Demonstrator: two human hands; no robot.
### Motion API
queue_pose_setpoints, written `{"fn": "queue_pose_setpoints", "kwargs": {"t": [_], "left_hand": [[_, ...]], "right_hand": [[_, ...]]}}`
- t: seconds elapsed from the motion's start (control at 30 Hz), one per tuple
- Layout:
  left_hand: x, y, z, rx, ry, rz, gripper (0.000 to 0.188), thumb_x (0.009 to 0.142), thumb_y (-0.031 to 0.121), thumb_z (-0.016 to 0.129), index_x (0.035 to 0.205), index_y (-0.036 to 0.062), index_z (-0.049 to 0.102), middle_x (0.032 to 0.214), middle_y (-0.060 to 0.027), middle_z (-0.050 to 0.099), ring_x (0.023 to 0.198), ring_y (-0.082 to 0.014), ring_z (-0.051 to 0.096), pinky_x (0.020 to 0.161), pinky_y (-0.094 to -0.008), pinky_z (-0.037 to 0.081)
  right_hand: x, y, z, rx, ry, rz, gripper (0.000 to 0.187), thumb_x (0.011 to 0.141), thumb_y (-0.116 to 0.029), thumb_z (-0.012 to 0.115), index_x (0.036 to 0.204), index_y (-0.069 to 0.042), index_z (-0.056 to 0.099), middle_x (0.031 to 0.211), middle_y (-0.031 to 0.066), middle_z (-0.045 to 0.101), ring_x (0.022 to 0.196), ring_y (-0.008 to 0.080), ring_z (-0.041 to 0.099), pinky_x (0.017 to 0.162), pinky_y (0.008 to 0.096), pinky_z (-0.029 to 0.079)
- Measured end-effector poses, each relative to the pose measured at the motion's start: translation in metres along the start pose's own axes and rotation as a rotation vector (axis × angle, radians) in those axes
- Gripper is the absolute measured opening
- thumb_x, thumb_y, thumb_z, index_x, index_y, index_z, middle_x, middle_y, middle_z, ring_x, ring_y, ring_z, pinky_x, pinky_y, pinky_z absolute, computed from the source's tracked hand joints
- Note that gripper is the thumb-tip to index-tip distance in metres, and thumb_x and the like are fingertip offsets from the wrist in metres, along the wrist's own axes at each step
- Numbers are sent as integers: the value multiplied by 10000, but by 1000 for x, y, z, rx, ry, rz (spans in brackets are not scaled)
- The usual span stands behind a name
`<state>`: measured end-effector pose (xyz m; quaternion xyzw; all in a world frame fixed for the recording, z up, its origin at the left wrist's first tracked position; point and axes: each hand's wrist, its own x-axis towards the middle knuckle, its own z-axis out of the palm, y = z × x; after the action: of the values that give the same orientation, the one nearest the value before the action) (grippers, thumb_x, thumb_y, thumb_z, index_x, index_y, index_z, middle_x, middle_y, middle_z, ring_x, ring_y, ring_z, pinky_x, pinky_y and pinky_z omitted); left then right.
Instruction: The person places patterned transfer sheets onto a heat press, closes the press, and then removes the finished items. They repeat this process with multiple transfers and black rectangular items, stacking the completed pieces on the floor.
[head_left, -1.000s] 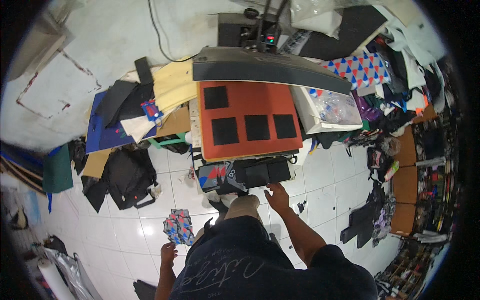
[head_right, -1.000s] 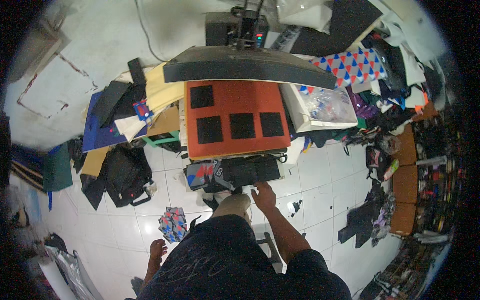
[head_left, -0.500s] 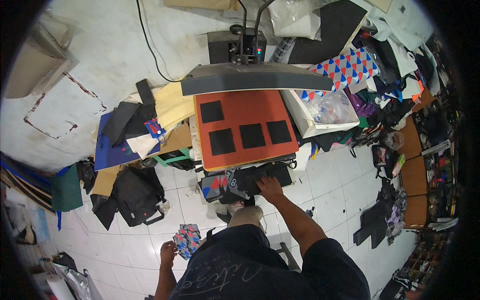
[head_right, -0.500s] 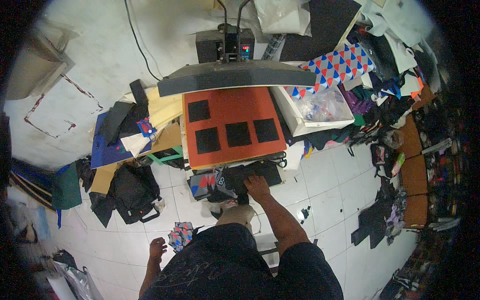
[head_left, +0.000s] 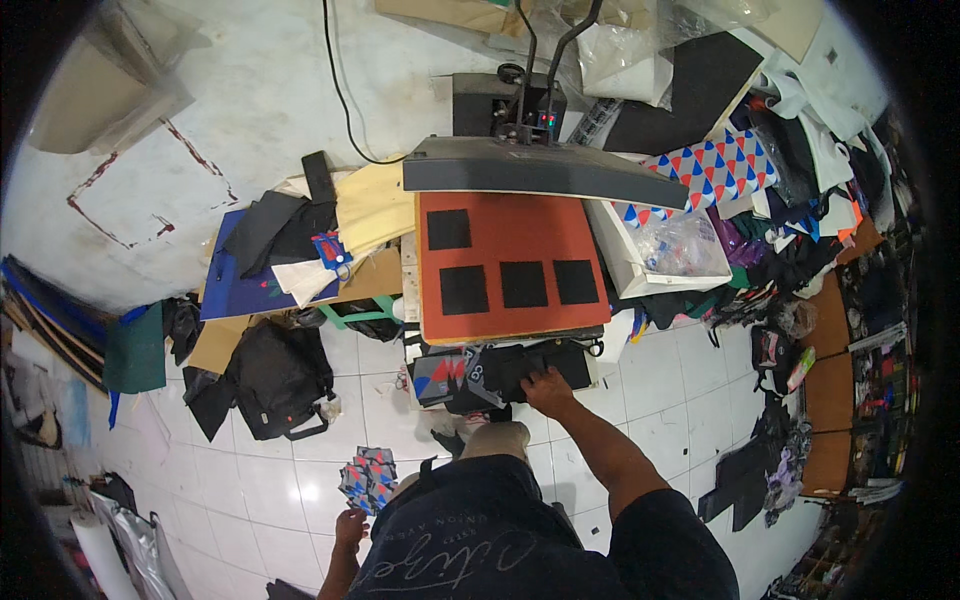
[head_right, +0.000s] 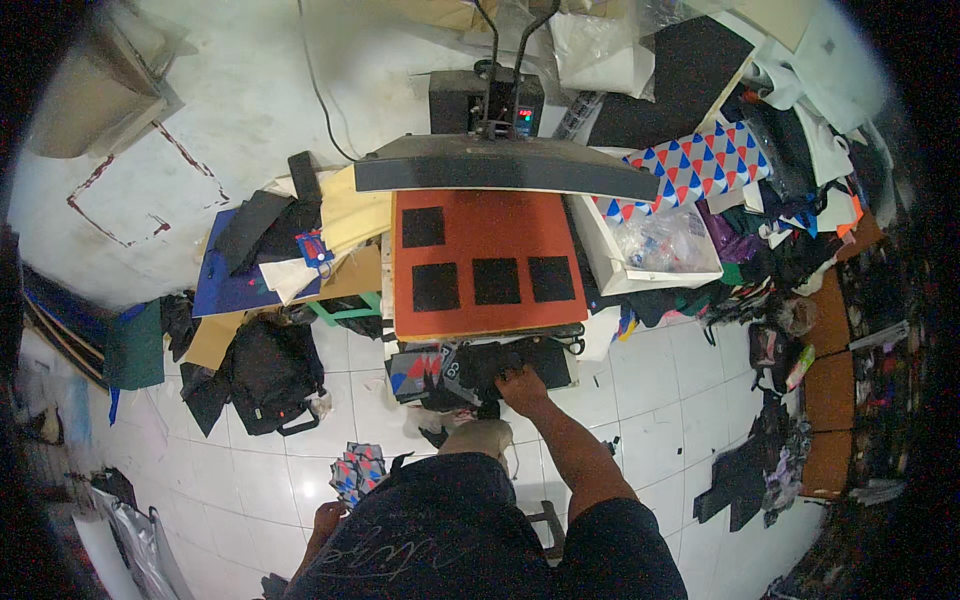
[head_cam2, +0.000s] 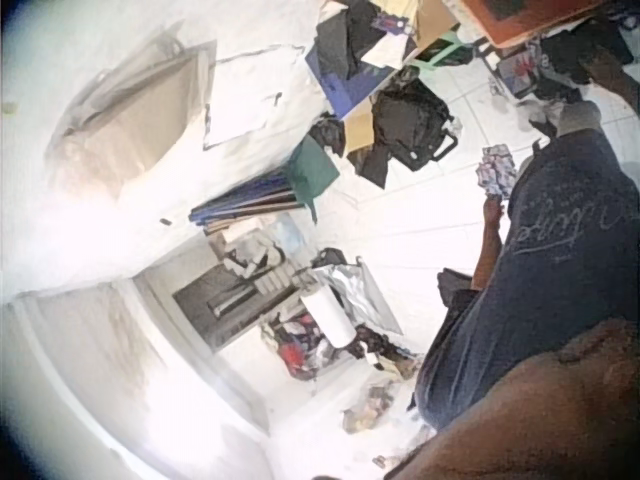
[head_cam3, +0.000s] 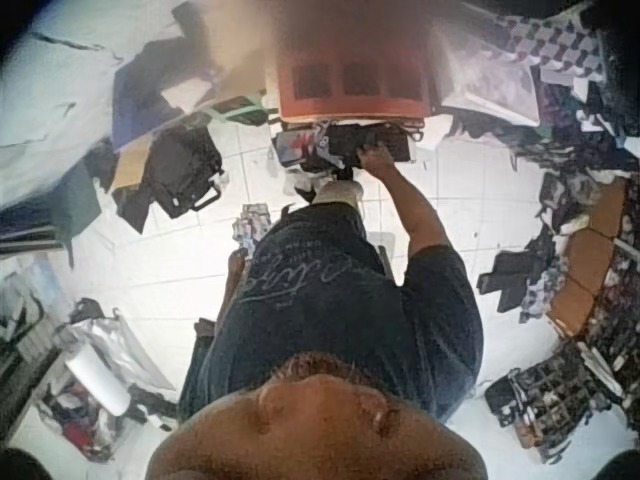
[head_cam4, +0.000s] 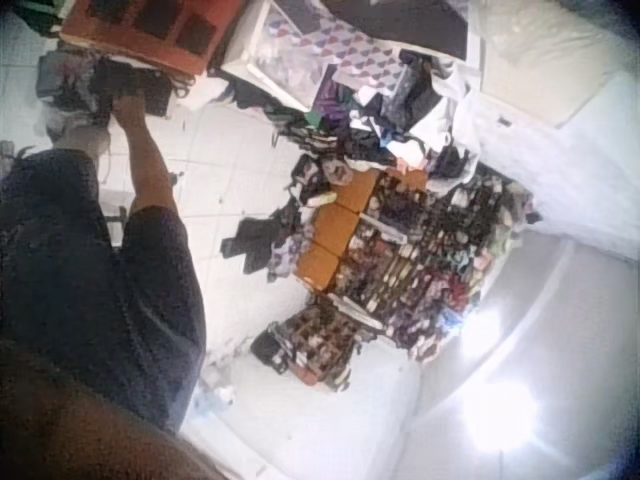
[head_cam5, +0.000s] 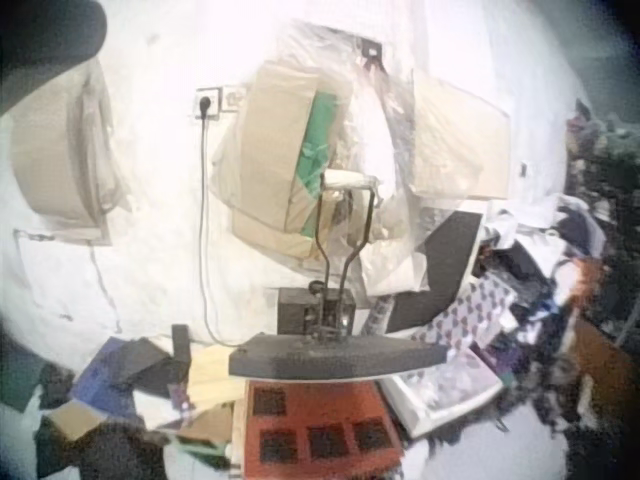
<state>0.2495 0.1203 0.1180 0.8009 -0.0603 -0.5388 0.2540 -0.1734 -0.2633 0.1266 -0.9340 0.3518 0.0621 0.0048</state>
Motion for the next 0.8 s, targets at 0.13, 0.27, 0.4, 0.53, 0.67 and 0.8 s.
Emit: {"fn": "queue_pose_setpoints", "kwargs": {"t": [0.13, 0.27, 0.4, 0.53, 0.67, 0.8], "left_hand": [[13, 13, 10, -95, 26, 14, 262, 837, 196, 628, 1026, 15, 605, 825, -71, 622, 648, -167, 606, 525, -284, 479], [14, 32, 21, -94, 30, 63, 219, 840, 179, 632, 994, 24, 620, 787, -58, 616, 643, -152, 593, 522, -281, 472], [20, 33, 25, -60, 54, 59, 230, 836, 166, 628, 1008, 15, 615, 810, -70, 634, 648, -148, 599, 519, -273, 475], [13, 31, 39, -36, 69, 60, 263, 841, 161, 611, 1051, 2, 602, 842, -89, 650, 648, -154, 609, 510, -273, 475], [4, 25, 58, -101, 90, 60, 253, 839, 166, 615, 1022, -8, 618, 820, -91, 647, 617, -143, 596, 487, -276, 459], [2, 2, 75, 104, 14, 311, 261, 834, 188, 637, 1000, -13, 632, 796, -89, 646, 617, -143, 592, 503, -292, 468]], "right_hand": [[-4, -1, 1, 13, -39, -22, 200, 777, -171, 559, 933, -68, 630, 867, 122, 635, 813, 271, 639, 812, 469, 460], [1, 2, -3, 18, -105, -77, 242, 790, -159, 532, 966, -25, 631, 838, 130, 635, 783, 277, 638, 789, 461, 467], [6, 6, -14, -11, -89, -138, 295, 797, -156, 521, 1012, 17, 626, 834, 148, 632, 777, 292, 638, 773, 449, 474], [1, 13, -5, -78, -3, -195, 307, 798, -165, 529, 1024, 23, 618, 837, 153, 633, 788, 298, 642, 756, 444, 477], [2, 20, -1, 2, -13, -158, 251, 796, -177, 541, 979, -20, 612, 841, 146, 633, 803, 278, 648, 747, 442, 479], [8, 27, -26, 56, 22, -68, 184, 803, -165, 535, 939, -59, 598, 870, 142, 651, 827, 284, 653, 752, 457, 482]]}}
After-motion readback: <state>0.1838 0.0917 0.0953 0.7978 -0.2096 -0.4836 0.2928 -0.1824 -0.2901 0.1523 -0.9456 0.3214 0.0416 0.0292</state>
